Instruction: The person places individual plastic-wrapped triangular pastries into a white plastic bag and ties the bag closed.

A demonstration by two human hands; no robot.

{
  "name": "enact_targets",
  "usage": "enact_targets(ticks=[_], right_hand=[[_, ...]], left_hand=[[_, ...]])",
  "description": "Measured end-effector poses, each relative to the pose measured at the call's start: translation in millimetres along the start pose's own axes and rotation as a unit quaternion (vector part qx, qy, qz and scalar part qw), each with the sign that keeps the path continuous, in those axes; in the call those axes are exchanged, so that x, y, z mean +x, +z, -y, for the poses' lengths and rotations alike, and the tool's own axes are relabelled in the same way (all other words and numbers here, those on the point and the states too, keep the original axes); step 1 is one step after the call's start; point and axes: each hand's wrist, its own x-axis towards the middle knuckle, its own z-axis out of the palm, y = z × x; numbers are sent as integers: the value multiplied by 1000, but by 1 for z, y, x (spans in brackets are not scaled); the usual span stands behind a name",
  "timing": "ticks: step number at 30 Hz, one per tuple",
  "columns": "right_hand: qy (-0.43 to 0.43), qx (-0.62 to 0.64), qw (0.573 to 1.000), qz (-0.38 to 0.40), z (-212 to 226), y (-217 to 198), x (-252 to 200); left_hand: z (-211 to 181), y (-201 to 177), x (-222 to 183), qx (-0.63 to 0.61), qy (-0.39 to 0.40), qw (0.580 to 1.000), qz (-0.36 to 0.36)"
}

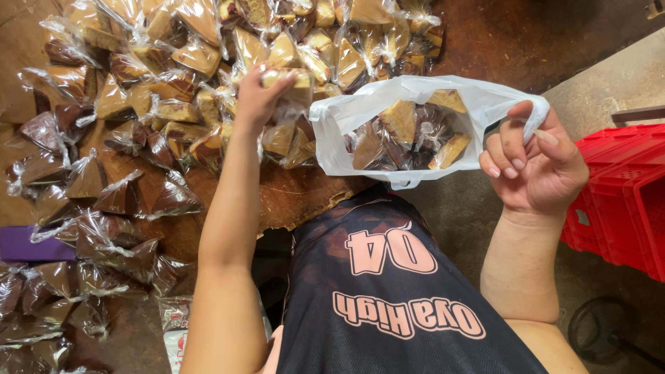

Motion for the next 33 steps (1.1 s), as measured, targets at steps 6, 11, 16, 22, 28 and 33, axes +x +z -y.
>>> enact_targets(ticks=[6,11,16,22,28,33], right_hand=[[24,12,999,30,-2,0,3],[77,-73,986,129,-9,1,-2],[119,-38,977,175,-12,1,-18],[75,-52,989,119,0,1,-20],[62,-26,995,80,0,-1,-24],[58,-32,995,74,-9,6,-21]], left_hand=[[-82,-49,-95,-302,98,925,210],[-130,-9,-113,-228,165,801,528],[-101,117,-109,-344,-170,797,467],[-148,164,-124,-91,51,957,271],[-146,71,-22,272,263,923,63],[-67,74,68,639,117,742,165]])
